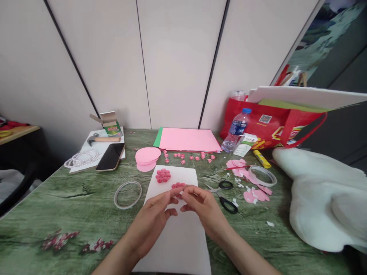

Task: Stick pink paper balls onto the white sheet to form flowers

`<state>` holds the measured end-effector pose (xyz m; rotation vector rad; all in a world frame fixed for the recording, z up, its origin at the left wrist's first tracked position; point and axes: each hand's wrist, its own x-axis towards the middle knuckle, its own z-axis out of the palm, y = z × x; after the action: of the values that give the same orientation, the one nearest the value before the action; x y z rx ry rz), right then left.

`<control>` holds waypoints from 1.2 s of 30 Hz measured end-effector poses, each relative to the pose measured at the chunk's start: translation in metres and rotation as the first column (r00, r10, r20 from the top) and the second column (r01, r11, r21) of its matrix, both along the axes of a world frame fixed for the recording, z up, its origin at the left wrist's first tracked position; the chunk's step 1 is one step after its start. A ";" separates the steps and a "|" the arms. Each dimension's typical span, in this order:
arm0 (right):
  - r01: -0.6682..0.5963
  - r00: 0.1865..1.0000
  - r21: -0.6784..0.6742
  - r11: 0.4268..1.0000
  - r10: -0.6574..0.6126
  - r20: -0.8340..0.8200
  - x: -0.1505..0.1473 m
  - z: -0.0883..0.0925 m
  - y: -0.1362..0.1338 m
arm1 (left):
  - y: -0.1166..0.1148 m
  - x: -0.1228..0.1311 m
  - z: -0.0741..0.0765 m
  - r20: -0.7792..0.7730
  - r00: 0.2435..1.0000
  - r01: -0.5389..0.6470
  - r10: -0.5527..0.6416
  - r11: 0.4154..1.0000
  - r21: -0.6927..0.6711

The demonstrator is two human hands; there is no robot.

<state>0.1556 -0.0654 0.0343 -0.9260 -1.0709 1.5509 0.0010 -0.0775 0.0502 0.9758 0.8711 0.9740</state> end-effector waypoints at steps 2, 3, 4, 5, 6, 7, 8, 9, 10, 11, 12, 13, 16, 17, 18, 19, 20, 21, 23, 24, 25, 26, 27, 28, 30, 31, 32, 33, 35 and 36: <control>0.019 1.000 0.031 0.999 -0.019 0.011 0.001 0.002 0.000 | 0.004 -0.002 0.001 -0.175 0.985 0.012 0.009 0.993 0.118; 0.033 0.999 0.053 0.998 -0.034 0.027 0.002 0.003 0.001 | 0.007 -0.005 0.000 -0.281 0.959 0.017 0.040 0.980 0.199; 0.050 0.997 0.078 0.996 -0.054 0.052 0.004 0.003 0.003 | 0.011 -0.008 -0.002 -0.394 0.915 0.037 0.093 0.950 0.311; 0.070 0.993 0.104 0.992 -0.079 0.085 0.005 0.002 0.006 | 0.016 -0.011 -0.005 -0.472 0.856 0.022 0.209 0.898 0.439; 0.092 0.987 0.127 0.988 -0.107 0.121 0.007 0.000 0.009 | 0.022 -0.015 -0.010 -0.525 0.786 0.028 0.326 0.830 0.556; 0.111 0.979 0.144 0.983 -0.133 0.155 0.009 -0.002 0.012 | 0.027 -0.019 -0.016 -0.562 0.721 0.072 0.406 0.762 0.644; 0.131 0.971 0.149 0.980 -0.157 0.179 0.011 -0.005 0.016 | 0.033 -0.022 -0.023 -0.587 0.676 0.147 0.445 0.699 0.700; 0.149 0.966 0.140 0.979 -0.175 0.192 0.012 -0.009 0.020 | 0.038 -0.024 -0.029 -0.607 0.647 0.237 0.461 0.635 0.735; 0.170 0.962 0.120 0.978 -0.191 0.194 0.013 -0.014 0.024 | 0.042 -0.025 -0.035 -0.646 0.611 0.327 0.458 0.596 0.733; 0.189 0.960 0.093 0.978 -0.204 0.190 0.014 -0.019 0.027 | 0.046 -0.026 -0.040 -0.674 0.580 0.402 0.458 0.559 0.726; 0.209 0.959 0.067 0.976 -0.218 0.183 0.014 -0.024 0.030 | 0.049 -0.026 -0.043 -0.698 0.547 0.455 0.463 0.535 0.712; 0.227 0.956 0.048 0.973 -0.232 0.177 0.015 -0.028 0.033 | 0.052 -0.025 -0.046 -0.719 0.514 0.495 0.468 0.522 0.694; 0.256 0.952 0.026 0.966 -0.257 0.167 0.016 -0.038 0.037 | 0.058 -0.020 -0.047 -0.771 0.443 0.555 0.457 0.536 0.636; 0.258 0.951 0.024 0.966 -0.258 0.168 0.017 -0.040 0.037 | 0.059 -0.019 -0.046 -0.786 0.431 0.566 0.443 0.546 0.618; 0.257 0.951 0.022 0.966 -0.257 0.170 0.018 -0.042 0.037 | 0.061 -0.018 -0.046 -0.798 0.424 0.574 0.428 0.555 0.602; 0.253 0.952 0.019 0.967 -0.252 0.174 0.018 -0.043 0.038 | 0.062 -0.018 -0.047 -0.806 0.426 0.577 0.412 0.562 0.593; 0.248 0.953 0.015 0.969 -0.247 0.177 0.019 -0.044 0.038 | 0.063 -0.018 -0.048 -0.809 0.434 0.576 0.397 0.568 0.588; 0.243 0.954 0.011 0.970 -0.242 0.179 0.020 -0.044 0.038 | 0.064 -0.018 -0.049 -0.808 0.447 0.570 0.385 0.573 0.588; 0.234 0.955 0.004 0.972 -0.230 0.186 0.021 -0.044 0.038 | 0.065 -0.019 -0.053 -0.800 0.475 0.551 0.367 0.585 0.595; 0.230 0.955 0.002 0.973 -0.226 0.194 0.022 -0.044 0.038 | 0.066 -0.019 -0.055 -0.796 0.488 0.541 0.359 0.591 0.598; 0.225 0.954 0.000 0.974 -0.220 0.203 0.022 -0.043 0.038 | 0.066 -0.020 -0.057 -0.791 0.499 0.533 0.353 0.595 0.602; 0.218 0.954 -0.004 0.976 -0.212 0.211 0.022 -0.043 0.038 | 0.066 -0.020 -0.058 -0.787 0.509 0.525 0.349 0.599 0.605; 0.210 0.955 -0.009 0.978 -0.203 0.218 0.022 -0.042 0.038 | 0.067 -0.020 -0.059 -0.780 0.522 0.515 0.344 0.602 0.610; 0.205 0.956 -0.014 0.979 -0.197 0.220 0.022 -0.041 0.038 | 0.067 -0.020 -0.059 -0.772 0.538 0.502 0.340 0.606 0.617; 0.195 0.957 -0.018 0.981 -0.187 0.223 0.022 -0.040 0.038 | 0.069 -0.020 -0.059 -0.751 0.571 0.474 0.332 0.613 0.632; 0.191 0.956 -0.015 0.982 -0.182 0.230 0.023 -0.040 0.038 | 0.069 -0.021 -0.058 -0.739 0.589 0.459 0.328 0.616 0.640; 0.187 0.955 -0.009 0.982 -0.179 0.238 0.023 -0.040 0.039 | 0.070 -0.021 -0.057 -0.726 0.607 0.444 0.324 0.619 0.648; 0.180 0.953 0.002 0.984 -0.175 0.248 0.024 -0.040 0.039 | 0.071 -0.022 -0.057 -0.713 0.624 0.428 0.321 0.622 0.655; 0.141 0.942 0.047 0.989 -0.149 0.300 0.025 -0.039 0.041 | 0.073 -0.023 -0.055 -0.687 0.654 0.394 0.317 0.632 0.667; 0.109 0.924 0.091 0.990 -0.135 0.358 0.026 -0.037 0.043 | 0.073 -0.024 -0.054 -0.675 0.666 0.377 0.316 0.639 0.671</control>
<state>0.1816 -0.0222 -0.0031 -1.2404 -1.2899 1.2584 -0.0227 -0.0041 -0.0034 2.2905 1.1105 0.9017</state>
